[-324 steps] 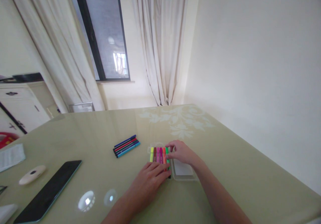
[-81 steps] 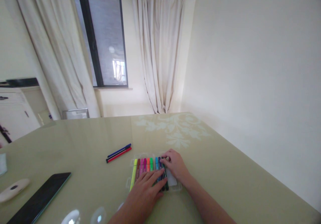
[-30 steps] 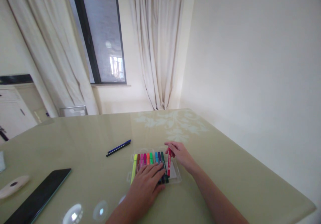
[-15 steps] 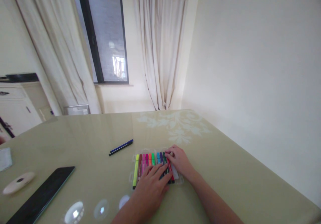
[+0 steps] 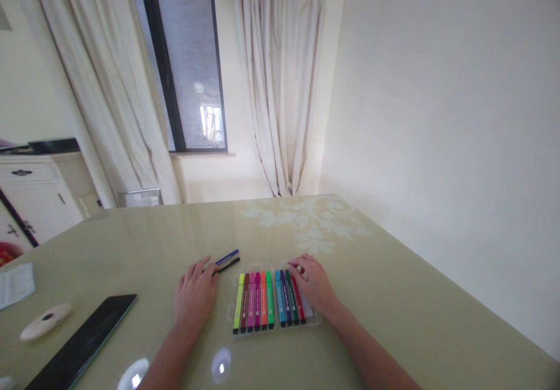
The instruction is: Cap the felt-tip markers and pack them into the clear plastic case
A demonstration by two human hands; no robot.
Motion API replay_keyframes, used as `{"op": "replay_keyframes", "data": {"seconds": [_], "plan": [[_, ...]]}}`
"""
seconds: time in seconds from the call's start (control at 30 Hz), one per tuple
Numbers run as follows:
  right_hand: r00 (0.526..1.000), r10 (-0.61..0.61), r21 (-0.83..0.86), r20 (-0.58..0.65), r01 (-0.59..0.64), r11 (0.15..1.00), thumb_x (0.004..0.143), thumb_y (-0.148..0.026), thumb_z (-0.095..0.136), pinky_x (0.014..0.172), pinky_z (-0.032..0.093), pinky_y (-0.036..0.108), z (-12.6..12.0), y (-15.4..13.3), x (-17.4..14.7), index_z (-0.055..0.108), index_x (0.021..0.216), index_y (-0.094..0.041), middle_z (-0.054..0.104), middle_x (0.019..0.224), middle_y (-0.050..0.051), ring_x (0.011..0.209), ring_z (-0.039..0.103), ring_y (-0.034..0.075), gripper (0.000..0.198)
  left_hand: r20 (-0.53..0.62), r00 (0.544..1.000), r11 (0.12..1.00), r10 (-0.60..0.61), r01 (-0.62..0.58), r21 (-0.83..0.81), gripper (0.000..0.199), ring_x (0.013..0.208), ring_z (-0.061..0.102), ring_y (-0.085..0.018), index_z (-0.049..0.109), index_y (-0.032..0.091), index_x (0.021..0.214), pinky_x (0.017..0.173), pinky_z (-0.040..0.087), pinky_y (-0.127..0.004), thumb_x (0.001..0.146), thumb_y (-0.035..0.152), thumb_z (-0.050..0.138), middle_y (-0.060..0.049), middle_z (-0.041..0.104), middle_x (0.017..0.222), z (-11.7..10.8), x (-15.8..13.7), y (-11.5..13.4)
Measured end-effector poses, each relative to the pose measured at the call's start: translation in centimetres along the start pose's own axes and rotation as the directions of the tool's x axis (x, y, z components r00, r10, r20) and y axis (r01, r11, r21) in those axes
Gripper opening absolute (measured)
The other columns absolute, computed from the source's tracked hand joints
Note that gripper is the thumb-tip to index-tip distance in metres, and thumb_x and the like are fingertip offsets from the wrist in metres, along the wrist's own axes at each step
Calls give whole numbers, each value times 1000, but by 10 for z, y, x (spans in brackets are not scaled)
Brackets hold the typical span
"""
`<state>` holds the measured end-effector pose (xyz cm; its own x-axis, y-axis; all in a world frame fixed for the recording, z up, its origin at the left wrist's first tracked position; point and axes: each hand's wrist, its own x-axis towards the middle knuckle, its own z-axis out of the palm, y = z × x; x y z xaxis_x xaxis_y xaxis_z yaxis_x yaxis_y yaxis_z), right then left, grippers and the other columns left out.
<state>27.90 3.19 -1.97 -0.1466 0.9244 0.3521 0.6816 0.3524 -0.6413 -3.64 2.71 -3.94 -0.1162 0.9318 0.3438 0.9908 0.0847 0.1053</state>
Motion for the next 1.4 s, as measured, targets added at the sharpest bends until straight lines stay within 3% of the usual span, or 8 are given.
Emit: {"op": "replay_keyframes", "data": {"seconds": [0.23,0.43,0.6,0.77,0.83,0.97,1.23,1.4], "plan": [[999,-41,28,-6,41,999,99,-26,57,88,48,31,1,-10,-4,76,100,-20,70,97,7,93,64,19,20,64,989,990,131,-133,36,33,108,63,-26,67,23,108,92,44,-40,106,23,34,-8,69,112,-11,-6,22],[990,-127,20,53,126,992,100,-27,57,92,46,31,6,-22,-10,75,104,-21,69,100,6,100,62,20,19,123,984,991,130,-131,5,21,110,60,-25,66,22,109,89,44,-37,103,27,46,-8,65,117,-9,-9,27],[991,-124,30,52,123,992,101,-28,56,92,46,32,5,-23,-11,75,103,-21,69,99,7,99,62,20,21,6,994,992,113,-113,48,22,111,59,-30,66,17,102,92,44,-43,102,26,46,-12,66,116,-19,-9,26],[991,-102,239,81,80,968,100,-38,55,87,47,33,6,-28,-11,75,104,-21,71,99,6,94,63,21,27,-107,976,918,190,-215,-334,23,98,67,-28,63,21,106,92,47,-44,104,32,43,-7,73,101,-24,-25,58],[988,-94,403,119,39,914,100,-43,54,82,48,31,8,-31,-10,75,97,-20,72,92,5,89,64,21,31,-134,944,787,302,-326,-523,21,100,67,-25,63,25,110,92,49,-41,103,35,46,-5,74,106,-22,-37,77],[986,-57,637,158,-58,768,96,-52,59,74,47,30,12,-33,-9,72,84,-19,67,79,2,78,61,19,38,-125,957,663,261,-272,-697,20,85,67,-22,62,25,107,76,53,-33,101,42,53,-3,71,94,-19,-55,102],[975,83,855,208,-222,469,88,-55,71,82,50,33,13,-28,-9,73,102,-20,72,88,3,82,65,19,38,-173,936,574,306,-326,-751,20,87,68,-20,63,27,115,78,55,-31,101,36,53,-3,71,100,-24,-60,104],[975,111,890,193,-221,400,84,-52,77,80,50,32,12,-27,-7,73,104,-21,74,90,5,80,66,18,37,-128,940,561,317,-294,-774,24,91,70,-21,64,26,119,84,57,-33,99,35,55,-5,73,105,-21,-60,107]]}}
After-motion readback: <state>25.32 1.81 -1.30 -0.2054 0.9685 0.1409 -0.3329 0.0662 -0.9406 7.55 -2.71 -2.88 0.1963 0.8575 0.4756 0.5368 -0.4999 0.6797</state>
